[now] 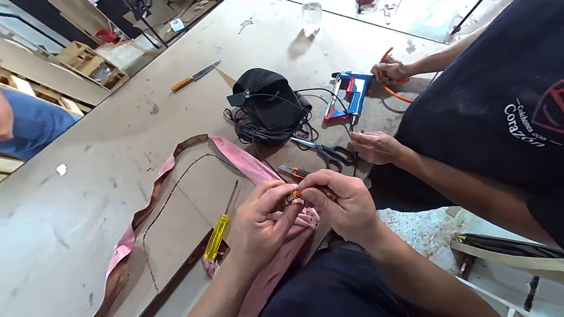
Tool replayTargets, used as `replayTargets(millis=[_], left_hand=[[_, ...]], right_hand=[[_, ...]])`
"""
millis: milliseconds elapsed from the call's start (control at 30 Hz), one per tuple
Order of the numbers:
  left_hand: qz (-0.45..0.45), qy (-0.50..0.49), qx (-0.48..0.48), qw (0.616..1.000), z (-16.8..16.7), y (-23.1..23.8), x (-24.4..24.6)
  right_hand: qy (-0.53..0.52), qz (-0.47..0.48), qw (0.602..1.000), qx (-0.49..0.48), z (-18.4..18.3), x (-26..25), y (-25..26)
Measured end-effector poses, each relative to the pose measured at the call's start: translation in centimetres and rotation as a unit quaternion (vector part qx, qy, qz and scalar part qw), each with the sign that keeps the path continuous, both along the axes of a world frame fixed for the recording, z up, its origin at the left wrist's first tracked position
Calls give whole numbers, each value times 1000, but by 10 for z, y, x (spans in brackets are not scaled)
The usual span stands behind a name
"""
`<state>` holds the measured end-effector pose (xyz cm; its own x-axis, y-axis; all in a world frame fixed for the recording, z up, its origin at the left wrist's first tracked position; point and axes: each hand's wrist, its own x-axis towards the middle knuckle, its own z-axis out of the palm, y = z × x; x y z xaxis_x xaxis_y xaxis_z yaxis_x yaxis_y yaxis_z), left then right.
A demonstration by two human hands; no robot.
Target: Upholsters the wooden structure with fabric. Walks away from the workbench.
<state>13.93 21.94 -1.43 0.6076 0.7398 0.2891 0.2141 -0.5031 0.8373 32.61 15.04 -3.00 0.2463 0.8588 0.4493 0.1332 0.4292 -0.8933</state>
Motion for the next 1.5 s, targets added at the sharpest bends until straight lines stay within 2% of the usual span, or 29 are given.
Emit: replayTargets(millis=[133,300,433,567,700,800,933,1067,1200,1300,1433,1500], left_hand=[[-2,8,-4,1000,4,-6,0],[38,20,55,998,11,-17,2],[67,30,55,996,16,-26,1],[108,14,-49,993,20,-37,-1],[88,-46,-157,983,21,-43,-4],[78,-78,-210,972,23,-45,-3],[42,-93,-252,962,19,-40,1],[9,-119,-306,945,16,-39,10],[-14,-132,-347,928,12,-40,19],[-30,-137,-338,931,9,-40,21],[-28,-145,-346,926,-3,-45,16],[-25,-170,-351,920,-7,-47,15]], right_hand=[[75,41,996,-25,-1,8,-8],[77,62,995,-31,0,11,-12],[85,39,995,-46,1,10,-15],[70,-77,992,-66,-5,2,-23],[21,-37,997,-64,-9,-4,-34],[23,-10,997,-76,-6,-6,-36],[38,0,995,-95,-10,-4,-44],[-14,-29,996,-80,-14,3,-55],[13,60,990,-125,-15,11,-69],[27,83,984,-156,-34,13,-85],[63,77,972,-215,-61,14,-106],[41,52,976,-210,-69,14,-113]])
